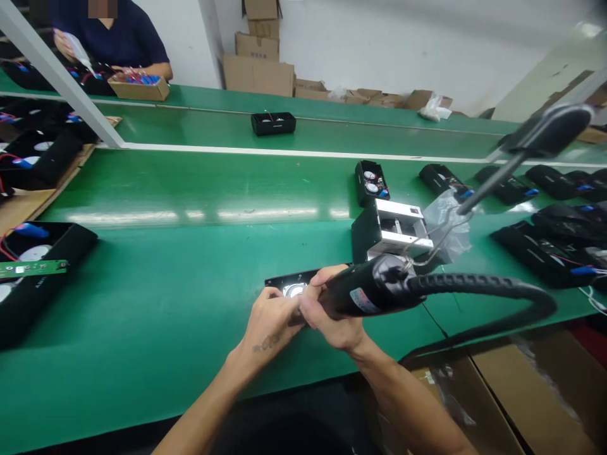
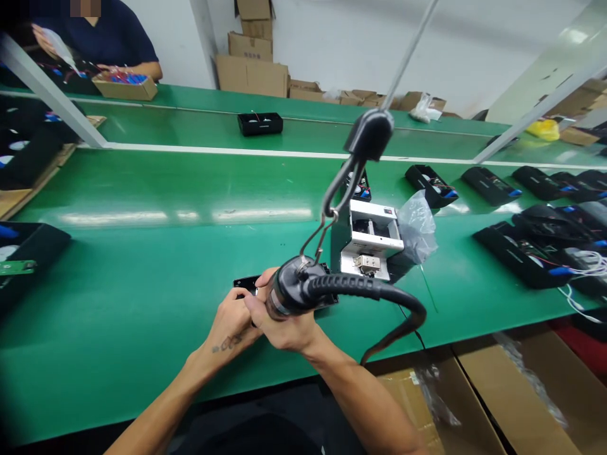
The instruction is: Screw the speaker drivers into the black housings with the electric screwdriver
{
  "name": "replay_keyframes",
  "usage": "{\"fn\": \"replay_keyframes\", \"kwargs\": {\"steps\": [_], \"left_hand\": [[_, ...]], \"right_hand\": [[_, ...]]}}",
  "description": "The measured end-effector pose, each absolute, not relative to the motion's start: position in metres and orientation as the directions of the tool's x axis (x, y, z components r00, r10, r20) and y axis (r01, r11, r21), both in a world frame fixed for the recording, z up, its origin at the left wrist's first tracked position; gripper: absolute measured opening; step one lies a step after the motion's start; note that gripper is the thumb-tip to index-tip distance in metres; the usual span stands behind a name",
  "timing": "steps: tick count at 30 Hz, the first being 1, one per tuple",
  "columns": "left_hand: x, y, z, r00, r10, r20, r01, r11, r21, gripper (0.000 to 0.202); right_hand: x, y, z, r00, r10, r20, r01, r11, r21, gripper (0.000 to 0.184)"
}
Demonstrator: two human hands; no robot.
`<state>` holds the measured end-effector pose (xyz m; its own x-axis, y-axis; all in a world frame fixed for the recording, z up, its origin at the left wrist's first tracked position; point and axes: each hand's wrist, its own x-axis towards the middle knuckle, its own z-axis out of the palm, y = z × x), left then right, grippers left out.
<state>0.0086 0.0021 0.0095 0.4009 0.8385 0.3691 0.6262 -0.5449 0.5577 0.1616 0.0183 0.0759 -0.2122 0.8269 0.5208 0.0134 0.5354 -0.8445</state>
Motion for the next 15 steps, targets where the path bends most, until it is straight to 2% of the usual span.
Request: {"fn": "replay_keyframes", "kwargs": {"steps": [3, 9, 13, 15], "left_hand": [[0.009, 0.001, 0.013, 0.403, 0.831, 0.384, 0.614, -0.557, 0.56, 0.016], [0.009, 0.002, 0.02, 0.406, 0.845, 0.348, 0.614, -0.534, 0.582, 0.024], [0.011, 0.001, 0.015, 0.378, 0.848, 0.37, 0.601, -0.529, 0.599, 0.017], [0.01, 0.0, 0.009, 0.375, 0.847, 0.377, 0.598, -0.531, 0.6, 0.012]], "right_hand": [[0.162, 0.018, 0.077, -0.192, 0.795, 0.576, 0.083, 0.598, -0.797, 0.028], [0.163, 0.019, 0.074, -0.195, 0.768, 0.61, 0.113, 0.635, -0.764, 0.029], [0.159, 0.016, 0.077, -0.223, 0.743, 0.632, 0.137, 0.665, -0.734, 0.027], [0.162, 0.014, 0.081, -0.239, 0.775, 0.585, 0.126, 0.622, -0.773, 0.028]]}}
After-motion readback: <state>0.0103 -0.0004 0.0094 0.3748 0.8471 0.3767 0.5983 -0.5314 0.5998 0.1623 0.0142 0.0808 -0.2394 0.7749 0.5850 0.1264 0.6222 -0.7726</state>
